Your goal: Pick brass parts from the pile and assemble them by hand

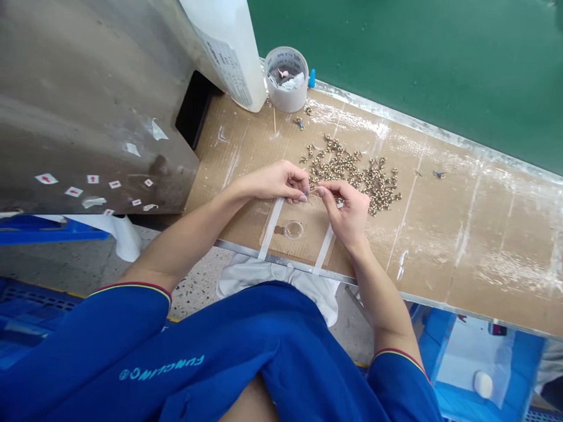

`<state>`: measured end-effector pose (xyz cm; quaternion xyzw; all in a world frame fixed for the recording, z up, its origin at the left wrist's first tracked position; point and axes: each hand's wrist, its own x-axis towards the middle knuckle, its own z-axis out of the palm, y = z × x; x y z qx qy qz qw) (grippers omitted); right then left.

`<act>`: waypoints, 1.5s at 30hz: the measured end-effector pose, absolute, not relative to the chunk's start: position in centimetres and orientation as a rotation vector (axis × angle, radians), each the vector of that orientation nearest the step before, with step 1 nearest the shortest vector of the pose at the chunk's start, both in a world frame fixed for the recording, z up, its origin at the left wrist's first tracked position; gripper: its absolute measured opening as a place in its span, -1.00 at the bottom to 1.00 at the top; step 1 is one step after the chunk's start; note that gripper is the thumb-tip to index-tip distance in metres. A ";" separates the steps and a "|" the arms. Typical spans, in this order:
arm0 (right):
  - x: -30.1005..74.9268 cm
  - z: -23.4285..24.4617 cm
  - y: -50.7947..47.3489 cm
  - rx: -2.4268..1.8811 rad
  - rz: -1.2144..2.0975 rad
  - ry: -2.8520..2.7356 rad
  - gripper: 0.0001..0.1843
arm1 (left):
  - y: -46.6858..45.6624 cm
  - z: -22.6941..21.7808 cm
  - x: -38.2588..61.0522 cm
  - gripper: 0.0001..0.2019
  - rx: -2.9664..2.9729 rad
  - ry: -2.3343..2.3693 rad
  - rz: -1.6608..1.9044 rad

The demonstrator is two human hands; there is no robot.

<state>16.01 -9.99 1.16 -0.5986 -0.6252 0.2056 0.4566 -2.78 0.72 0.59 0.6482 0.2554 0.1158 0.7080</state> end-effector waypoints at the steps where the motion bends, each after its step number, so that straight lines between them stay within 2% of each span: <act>1: 16.0 1.1 -10.0 -1.463 0.505 -1.540 -0.71 | 0.7 0.6 -2.8 -0.89 1.442 0.563 0.260; 19: 15.9 1.0 -10.1 -1.400 0.540 -1.583 -0.78 | 0.8 0.5 -2.9 -0.90 1.477 0.494 0.272; 24: 17.5 2.4 -10.3 -1.277 0.794 -1.525 -0.79 | 1.0 0.4 -3.1 -0.91 1.480 0.478 0.260; 27: 18.0 3.5 -10.4 -1.047 1.063 -1.752 -0.81 | 1.2 0.3 -3.2 -0.89 1.475 0.472 0.246; 30: 17.4 3.7 -10.5 -0.892 1.167 -1.991 -0.82 | 1.3 0.2 -3.2 -0.89 1.479 0.474 0.243; 34: 16.4 3.0 -10.6 -0.850 1.071 -2.171 -0.80 | 1.3 0.4 -3.2 -0.91 1.477 0.505 0.244; 37: 16.9 2.6 -10.4 -0.953 0.984 -2.105 -0.76 | 1.4 0.7 -3.3 -0.88 1.440 0.523 0.240; 42: 18.4 0.9 -8.9 -1.404 0.537 -1.866 -0.79 | 1.7 0.9 -3.8 -0.78 1.399 0.582 0.321; 45: 18.2 -0.3 -7.9 -1.478 0.390 -1.938 -0.74 | 1.7 1.0 -4.0 -0.74 1.414 0.633 0.389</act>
